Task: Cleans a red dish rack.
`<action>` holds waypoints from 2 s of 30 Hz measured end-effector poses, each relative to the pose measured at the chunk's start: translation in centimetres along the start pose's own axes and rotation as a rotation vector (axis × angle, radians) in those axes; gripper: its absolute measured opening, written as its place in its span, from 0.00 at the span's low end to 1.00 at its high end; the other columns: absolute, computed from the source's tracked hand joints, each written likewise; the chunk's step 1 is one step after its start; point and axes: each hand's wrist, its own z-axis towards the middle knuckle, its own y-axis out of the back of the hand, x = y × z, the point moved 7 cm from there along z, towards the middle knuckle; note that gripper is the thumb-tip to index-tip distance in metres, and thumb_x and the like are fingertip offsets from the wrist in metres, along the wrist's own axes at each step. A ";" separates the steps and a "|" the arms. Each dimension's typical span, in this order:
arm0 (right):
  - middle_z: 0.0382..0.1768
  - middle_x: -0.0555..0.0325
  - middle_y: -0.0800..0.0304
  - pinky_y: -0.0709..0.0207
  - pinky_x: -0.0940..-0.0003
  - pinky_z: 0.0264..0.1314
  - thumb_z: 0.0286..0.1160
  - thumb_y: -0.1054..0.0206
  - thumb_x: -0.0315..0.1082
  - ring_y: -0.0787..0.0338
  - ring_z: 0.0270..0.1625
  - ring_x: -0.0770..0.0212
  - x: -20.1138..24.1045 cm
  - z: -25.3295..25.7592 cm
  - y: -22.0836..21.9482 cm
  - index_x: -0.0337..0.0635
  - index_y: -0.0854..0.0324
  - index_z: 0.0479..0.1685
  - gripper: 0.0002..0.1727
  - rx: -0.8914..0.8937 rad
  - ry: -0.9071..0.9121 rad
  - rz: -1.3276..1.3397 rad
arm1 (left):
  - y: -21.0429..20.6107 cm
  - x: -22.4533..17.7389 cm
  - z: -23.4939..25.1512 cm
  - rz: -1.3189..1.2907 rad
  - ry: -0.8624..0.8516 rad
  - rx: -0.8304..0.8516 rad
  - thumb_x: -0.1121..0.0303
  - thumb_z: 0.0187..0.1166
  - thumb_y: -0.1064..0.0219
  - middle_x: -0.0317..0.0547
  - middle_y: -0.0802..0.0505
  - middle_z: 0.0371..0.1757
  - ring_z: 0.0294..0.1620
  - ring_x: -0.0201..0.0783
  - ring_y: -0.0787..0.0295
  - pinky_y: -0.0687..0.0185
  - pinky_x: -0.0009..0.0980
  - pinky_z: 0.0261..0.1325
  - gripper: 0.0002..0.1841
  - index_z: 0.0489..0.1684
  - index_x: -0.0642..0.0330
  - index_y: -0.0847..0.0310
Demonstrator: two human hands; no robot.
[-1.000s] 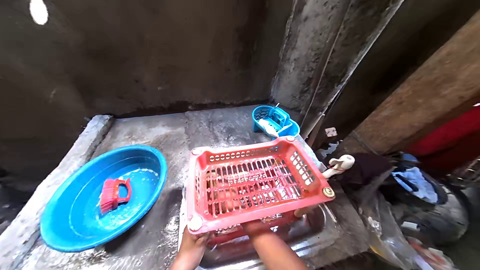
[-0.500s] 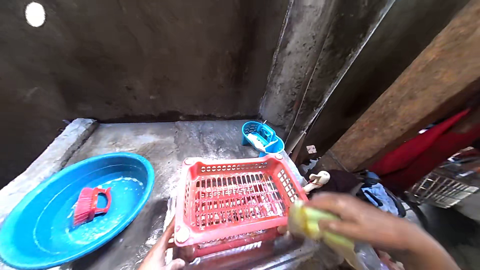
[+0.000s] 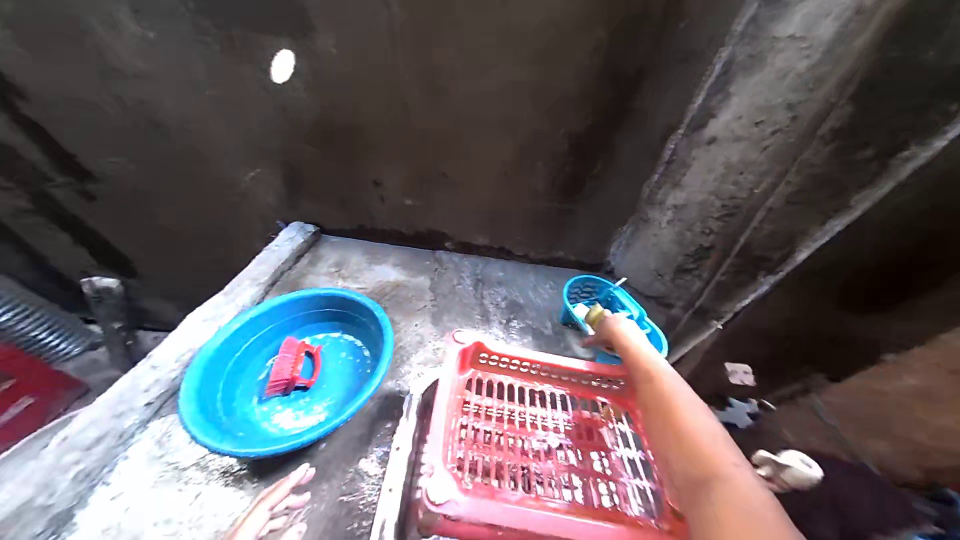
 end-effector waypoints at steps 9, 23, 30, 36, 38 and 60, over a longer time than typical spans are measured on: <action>0.54 0.26 0.13 0.25 0.26 0.62 0.79 0.30 0.40 0.13 0.59 0.29 -5.5 3.5 5.4 0.28 0.17 0.58 0.21 -0.174 0.160 0.413 | 1.6 -7.8 4.9 -0.172 -0.340 -0.243 0.65 0.88 0.42 0.42 0.12 0.67 0.61 0.25 0.12 0.14 0.27 0.66 0.20 0.71 0.69 0.25; 0.61 0.49 0.14 0.18 0.60 0.63 0.93 0.59 0.36 0.12 0.61 0.59 5.8 -21.7 1.7 0.39 0.29 0.77 0.23 -0.079 0.466 1.461 | -20.4 -19.5 17.1 -0.991 0.430 0.348 0.42 0.93 0.70 0.57 0.12 0.60 0.58 0.48 0.11 0.12 0.46 0.57 0.35 0.78 0.60 0.33; 0.81 0.43 0.25 0.37 0.42 0.83 0.86 0.50 0.52 0.28 0.83 0.46 5.6 -23.8 2.6 0.42 0.25 0.82 0.32 -0.632 0.777 0.928 | -21.9 -20.9 15.4 -0.870 0.265 0.218 0.61 0.97 0.59 0.55 0.15 0.60 0.54 0.40 0.15 0.18 0.37 0.55 0.23 0.86 0.59 0.44; 0.71 0.38 0.20 0.35 0.46 0.81 0.91 0.56 0.42 0.22 0.75 0.47 4.7 -21.3 1.1 0.36 0.28 0.78 0.27 -0.570 0.568 1.119 | -23.1 -20.5 14.9 -0.793 0.289 0.213 0.54 0.97 0.62 0.63 0.19 0.74 0.71 0.49 0.20 0.25 0.47 0.75 0.28 0.84 0.64 0.37; 0.71 0.35 0.21 0.38 0.45 0.84 0.88 0.53 0.41 0.24 0.78 0.43 5.8 -23.9 -0.3 0.30 0.25 0.73 0.27 -0.692 0.662 1.065 | -23.2 -18.9 17.4 -0.766 0.288 0.176 0.61 0.97 0.57 0.64 0.15 0.65 0.64 0.48 0.17 0.23 0.45 0.70 0.23 0.77 0.70 0.30; 0.60 0.42 0.15 0.21 0.58 0.60 0.94 0.51 0.36 0.14 0.53 0.58 3.2 -18.1 1.6 0.34 0.32 0.82 0.24 -0.393 0.544 1.376 | -24.7 -18.5 16.1 -0.754 0.402 0.276 0.54 0.97 0.59 0.61 0.14 0.58 0.54 0.46 0.12 0.15 0.42 0.58 0.27 0.74 0.68 0.29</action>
